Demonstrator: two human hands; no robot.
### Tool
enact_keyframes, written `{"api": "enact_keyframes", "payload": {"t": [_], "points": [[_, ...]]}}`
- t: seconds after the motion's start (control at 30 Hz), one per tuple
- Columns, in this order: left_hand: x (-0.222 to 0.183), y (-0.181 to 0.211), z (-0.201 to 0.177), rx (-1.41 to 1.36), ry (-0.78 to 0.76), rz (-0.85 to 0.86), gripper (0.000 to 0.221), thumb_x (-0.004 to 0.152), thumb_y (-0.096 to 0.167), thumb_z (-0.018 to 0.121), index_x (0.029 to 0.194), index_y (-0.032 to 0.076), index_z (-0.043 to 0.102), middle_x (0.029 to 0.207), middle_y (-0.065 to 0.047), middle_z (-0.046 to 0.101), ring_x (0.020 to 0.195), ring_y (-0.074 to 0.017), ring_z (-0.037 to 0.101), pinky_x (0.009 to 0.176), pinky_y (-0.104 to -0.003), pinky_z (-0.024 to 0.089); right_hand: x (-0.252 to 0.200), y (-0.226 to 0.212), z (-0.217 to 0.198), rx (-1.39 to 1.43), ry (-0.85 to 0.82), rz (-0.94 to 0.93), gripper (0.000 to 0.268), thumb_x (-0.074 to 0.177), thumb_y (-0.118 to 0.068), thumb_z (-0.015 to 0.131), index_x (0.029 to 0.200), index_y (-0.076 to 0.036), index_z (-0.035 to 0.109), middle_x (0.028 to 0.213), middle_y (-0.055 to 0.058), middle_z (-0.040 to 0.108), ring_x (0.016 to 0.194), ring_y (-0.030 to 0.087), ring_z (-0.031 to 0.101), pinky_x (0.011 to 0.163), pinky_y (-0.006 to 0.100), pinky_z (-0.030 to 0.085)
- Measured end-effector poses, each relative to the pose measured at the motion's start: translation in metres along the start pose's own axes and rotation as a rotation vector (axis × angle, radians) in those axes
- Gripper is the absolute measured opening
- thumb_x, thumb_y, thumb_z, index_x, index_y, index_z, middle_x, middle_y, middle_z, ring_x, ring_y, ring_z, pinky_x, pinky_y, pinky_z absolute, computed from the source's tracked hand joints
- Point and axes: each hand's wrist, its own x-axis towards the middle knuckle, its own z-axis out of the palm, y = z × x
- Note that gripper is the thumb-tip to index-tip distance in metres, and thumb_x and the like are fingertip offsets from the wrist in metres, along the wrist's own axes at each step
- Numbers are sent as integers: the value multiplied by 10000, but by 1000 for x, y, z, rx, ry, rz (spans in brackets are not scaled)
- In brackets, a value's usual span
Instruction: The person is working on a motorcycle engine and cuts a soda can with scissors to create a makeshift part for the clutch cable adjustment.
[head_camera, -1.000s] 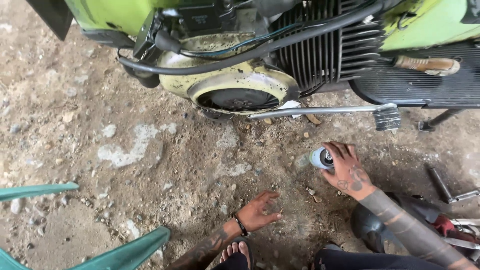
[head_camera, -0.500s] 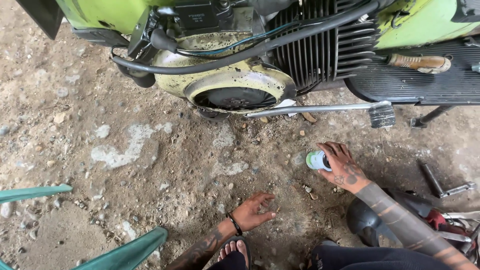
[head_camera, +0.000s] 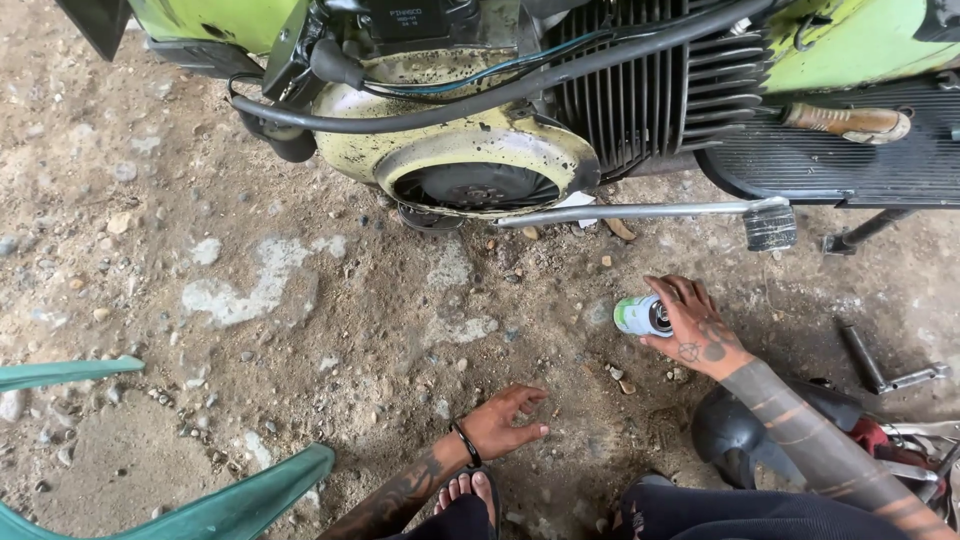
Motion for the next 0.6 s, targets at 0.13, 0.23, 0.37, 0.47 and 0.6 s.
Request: {"api": "enact_keyframes", "payload": {"t": [0.13,0.23,0.37,0.47,0.6], "points": [[-5,3,-1,-9,-5,-6,664,915,550,577,1475,219,447,1462,-127,478,1264,-279,582,1020,-541,538,-5,-2,-7,-47,83,-28,1161,648,-540,880,1582,-203,278,1545,155,377,1366,359,399,1088,624,415],[-4,1,0,2,7,17,680,907,597,546,1451,199,459,1414,-106,512,1230,-271,584,1008,-538,540,-10,-10,-15,-28,160,-66,1108,687,-501,858,1580,-135,315,1514,184,367,1374,384,386,1129,604,370],[7,-24,9,-58,105,194,273,998,412,578,1080,155,622,1164,-70,618,1069,-219,639,975,-412,580,-16,-18,-16,-7,188,-75,1088,721,-553,793,1592,-125,302,1551,197,361,1392,378,367,1128,614,355],[7,-29,7,-70,128,272,225,1009,365,592,898,170,583,984,-26,615,902,-181,609,862,-391,562,-20,-30,-24,-3,198,-67,1058,755,-531,770,1612,-148,282,1542,201,371,1372,366,391,1111,589,364],[7,-41,9,-137,145,371,252,994,282,671,801,124,631,947,-73,672,910,-240,663,826,-380,552,-27,-54,-33,103,302,-57,901,832,-417,752,1587,-137,349,1489,235,417,1327,456,422,1043,688,347]]}}
